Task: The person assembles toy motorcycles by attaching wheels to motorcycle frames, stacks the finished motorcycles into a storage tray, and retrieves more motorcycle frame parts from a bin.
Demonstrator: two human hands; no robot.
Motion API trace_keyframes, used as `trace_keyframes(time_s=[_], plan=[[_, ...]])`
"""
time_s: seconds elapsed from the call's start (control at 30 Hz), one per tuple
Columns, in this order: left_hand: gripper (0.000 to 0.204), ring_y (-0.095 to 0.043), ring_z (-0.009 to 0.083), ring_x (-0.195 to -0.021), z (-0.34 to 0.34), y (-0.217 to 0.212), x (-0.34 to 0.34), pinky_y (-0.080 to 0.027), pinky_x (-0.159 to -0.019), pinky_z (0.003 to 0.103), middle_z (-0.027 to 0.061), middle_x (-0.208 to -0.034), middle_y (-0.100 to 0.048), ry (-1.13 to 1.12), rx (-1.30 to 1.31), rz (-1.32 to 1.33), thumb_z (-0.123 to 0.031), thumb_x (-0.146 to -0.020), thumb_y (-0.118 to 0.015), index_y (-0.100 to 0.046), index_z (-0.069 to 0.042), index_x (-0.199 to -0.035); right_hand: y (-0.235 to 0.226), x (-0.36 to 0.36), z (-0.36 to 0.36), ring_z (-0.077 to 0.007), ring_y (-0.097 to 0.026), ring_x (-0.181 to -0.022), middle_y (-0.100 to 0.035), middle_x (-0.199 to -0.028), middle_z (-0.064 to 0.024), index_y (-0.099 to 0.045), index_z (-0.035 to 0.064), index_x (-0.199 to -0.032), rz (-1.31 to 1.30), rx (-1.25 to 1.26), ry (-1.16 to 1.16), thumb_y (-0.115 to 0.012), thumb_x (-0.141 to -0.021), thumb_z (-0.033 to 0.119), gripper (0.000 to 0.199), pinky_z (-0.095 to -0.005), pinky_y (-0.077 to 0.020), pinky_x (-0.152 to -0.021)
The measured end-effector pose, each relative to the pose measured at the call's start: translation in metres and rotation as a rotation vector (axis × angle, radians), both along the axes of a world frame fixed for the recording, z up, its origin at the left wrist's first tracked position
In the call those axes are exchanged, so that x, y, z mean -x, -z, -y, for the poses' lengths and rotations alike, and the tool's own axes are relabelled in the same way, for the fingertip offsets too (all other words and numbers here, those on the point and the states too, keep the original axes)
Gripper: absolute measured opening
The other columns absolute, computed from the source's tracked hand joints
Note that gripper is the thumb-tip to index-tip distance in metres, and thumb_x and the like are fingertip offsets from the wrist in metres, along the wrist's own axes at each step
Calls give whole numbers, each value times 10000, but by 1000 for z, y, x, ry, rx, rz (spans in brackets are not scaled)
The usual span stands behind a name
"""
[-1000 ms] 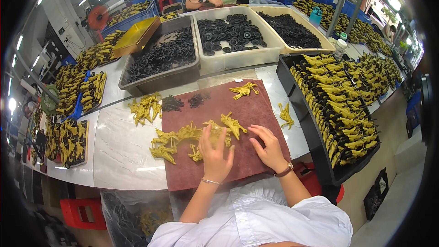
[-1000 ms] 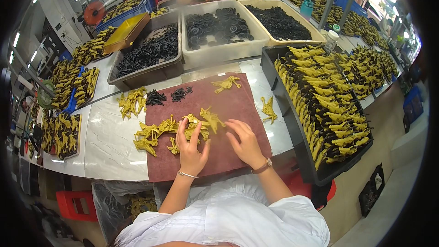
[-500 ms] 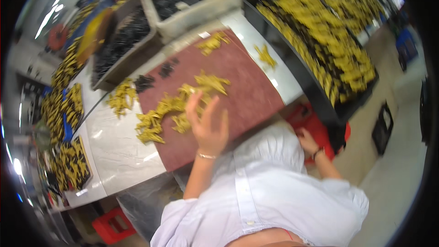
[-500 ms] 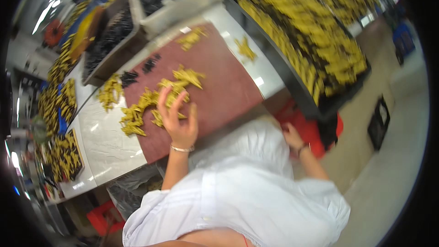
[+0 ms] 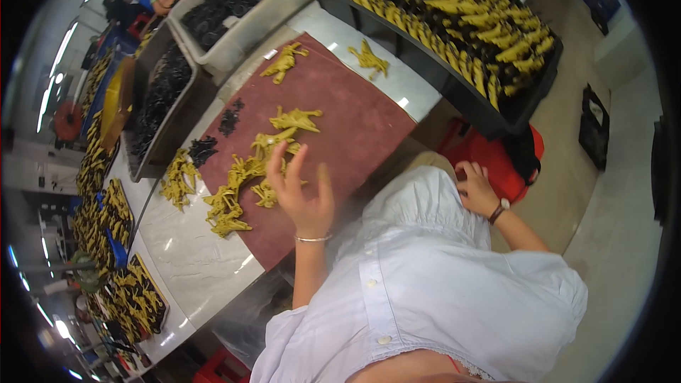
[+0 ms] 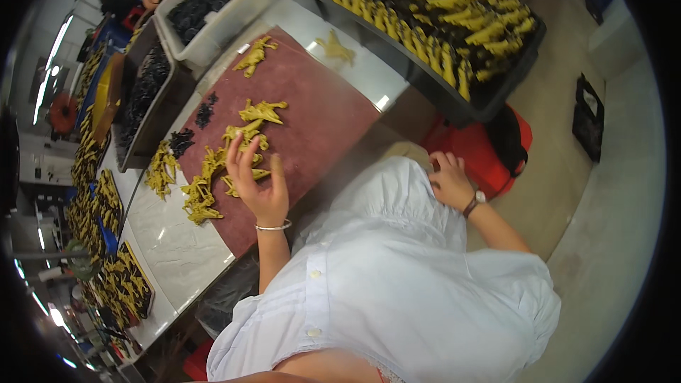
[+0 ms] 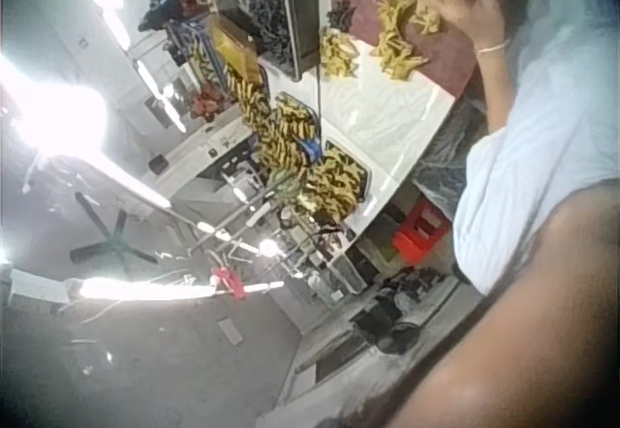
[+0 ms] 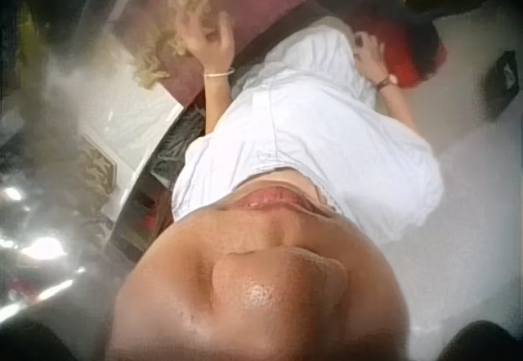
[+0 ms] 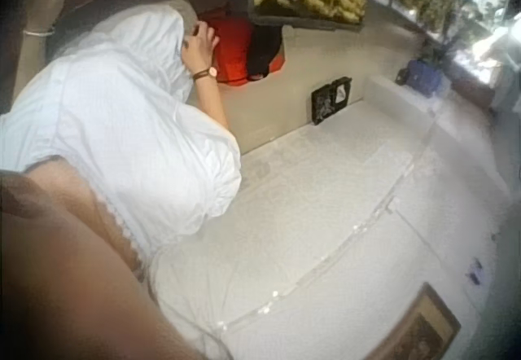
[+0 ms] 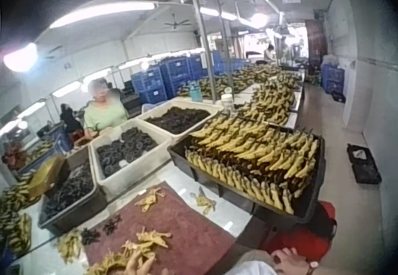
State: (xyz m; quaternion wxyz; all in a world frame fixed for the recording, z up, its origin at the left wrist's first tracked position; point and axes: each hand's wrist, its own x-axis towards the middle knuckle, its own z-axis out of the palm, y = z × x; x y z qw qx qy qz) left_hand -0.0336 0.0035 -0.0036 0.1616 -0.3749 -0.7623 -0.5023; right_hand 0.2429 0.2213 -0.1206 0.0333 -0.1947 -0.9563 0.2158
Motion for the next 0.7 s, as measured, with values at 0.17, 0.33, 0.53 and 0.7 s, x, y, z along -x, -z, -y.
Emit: trace_keyframes(time_s=[0.17, 0.33, 0.53, 0.7], plan=[[367, -480, 305, -1161, 7, -1, 1, -391, -963, 389, 170, -1280, -472, -32, 23, -67, -41, -766, -675, -606, -32, -1127, 6, 17, 14, -315, -458, -1061, -530, -1152, -137, -677, 29, -688, -225, -274, -39, -644, -603, 105, 119, -463, -340, -868], [397, -470, 332, -1149, 4, -9, 1, -394, -946, 404, 166, -1258, -487, 10, 35, -94, -42, -726, -691, -615, -42, -1116, 23, 22, 8, -322, -459, -1074, -549, -1132, -150, -625, -46, -708, -174, -422, -158, -583, -673, 34, 96, -514, -331, -880], [398, -438, 346, -1192, 11, -6, 2, -345, -999, 430, 161, -1274, -475, 11, -32, 4, -88, -758, -684, -599, -76, -1146, -33, -15, 17, -326, -486, -1004, -542, -1011, -144, -602, -18, -861, -275, -420, -185, -655, -618, 49, 257, -481, -367, -832], [404, -449, 329, -1187, 5, 1, 1, -348, -996, 426, 130, -1272, -488, 143, -116, 192, -115, -760, -697, -599, -77, -1150, -93, -50, 9, -337, -529, -988, -555, -1037, -145, -602, 25, -844, -153, 12, 69, -670, -658, 52, 199, -524, -389, -824]])
